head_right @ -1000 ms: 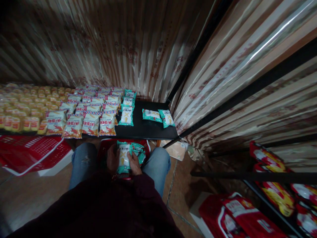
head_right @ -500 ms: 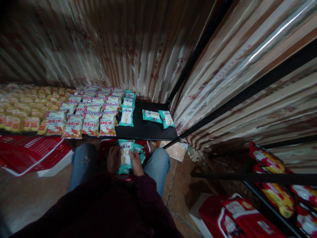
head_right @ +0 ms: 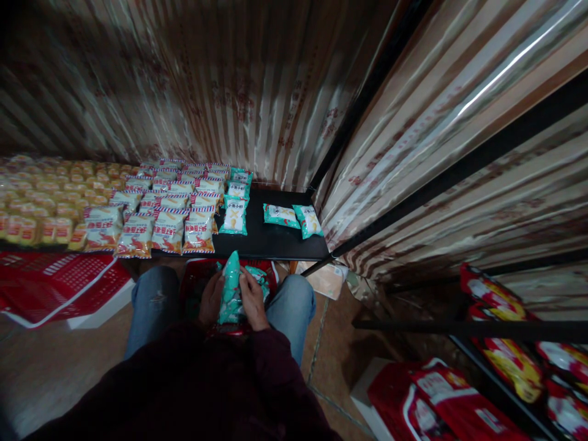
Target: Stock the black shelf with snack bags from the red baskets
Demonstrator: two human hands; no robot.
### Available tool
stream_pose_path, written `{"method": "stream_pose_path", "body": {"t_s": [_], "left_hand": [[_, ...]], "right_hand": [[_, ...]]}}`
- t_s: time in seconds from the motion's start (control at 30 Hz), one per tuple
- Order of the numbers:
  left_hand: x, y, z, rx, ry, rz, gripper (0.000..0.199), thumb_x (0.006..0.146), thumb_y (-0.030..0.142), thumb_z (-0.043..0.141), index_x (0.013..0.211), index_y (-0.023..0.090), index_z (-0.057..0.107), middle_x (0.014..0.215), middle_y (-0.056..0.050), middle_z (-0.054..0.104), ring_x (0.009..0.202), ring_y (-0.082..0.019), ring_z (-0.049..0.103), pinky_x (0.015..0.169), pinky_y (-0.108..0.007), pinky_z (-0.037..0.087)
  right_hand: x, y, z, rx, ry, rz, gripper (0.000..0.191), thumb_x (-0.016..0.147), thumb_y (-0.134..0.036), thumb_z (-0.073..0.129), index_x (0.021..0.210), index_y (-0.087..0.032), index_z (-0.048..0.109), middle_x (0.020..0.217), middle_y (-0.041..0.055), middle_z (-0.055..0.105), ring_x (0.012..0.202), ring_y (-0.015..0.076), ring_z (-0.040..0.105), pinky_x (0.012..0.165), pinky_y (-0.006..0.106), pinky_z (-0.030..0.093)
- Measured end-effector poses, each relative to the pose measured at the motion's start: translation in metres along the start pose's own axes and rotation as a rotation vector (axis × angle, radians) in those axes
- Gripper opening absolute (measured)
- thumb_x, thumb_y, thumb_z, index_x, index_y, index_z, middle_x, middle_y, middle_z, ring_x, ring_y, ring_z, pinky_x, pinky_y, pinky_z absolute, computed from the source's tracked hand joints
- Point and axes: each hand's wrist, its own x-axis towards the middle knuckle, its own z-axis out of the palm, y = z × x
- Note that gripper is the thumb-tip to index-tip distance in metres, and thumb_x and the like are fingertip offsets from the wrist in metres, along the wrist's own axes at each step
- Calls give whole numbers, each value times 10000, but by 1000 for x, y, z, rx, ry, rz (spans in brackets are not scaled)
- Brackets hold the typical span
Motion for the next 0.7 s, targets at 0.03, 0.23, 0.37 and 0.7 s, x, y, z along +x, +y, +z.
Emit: {"method": "stream_pose_path", "body": {"t_s": [0.03,0.23,0.37,0.7], "left_hand": [[-1,3,0,-67,-19,-49,534,813,593,525,1090,156,655,1112,-104,669,1070,-251,587,959,-364,427],[-3,15,-1,-407,-219,-378,694,639,633,696,1077,96,670,941,-116,725,935,-273,652,872,-386,492],[-4,12,-1,-480,-271,-451,738,600,538,774,1176,106,614,927,-130,728,920,-292,673,849,-411,511],[-1,14,-1,-612,-197,-546,645,548,327,801,1132,121,622,913,-116,730,895,-305,688,747,-380,556]], "right_hand": [[1,2,0,-45,19,-32,463,821,-549,556,1151,-246,674,1125,43,680,1036,226,603,940,374,460],[1,4,-2,-268,85,-204,374,807,-434,593,1113,-241,690,1055,60,652,894,188,598,861,335,481],[1,6,-2,-323,114,-232,385,785,-414,614,1122,-236,671,1030,58,643,924,194,586,882,342,469],[-2,8,5,-220,145,-5,590,720,-489,666,1233,-210,581,1079,83,650,952,227,601,894,366,464]]}}
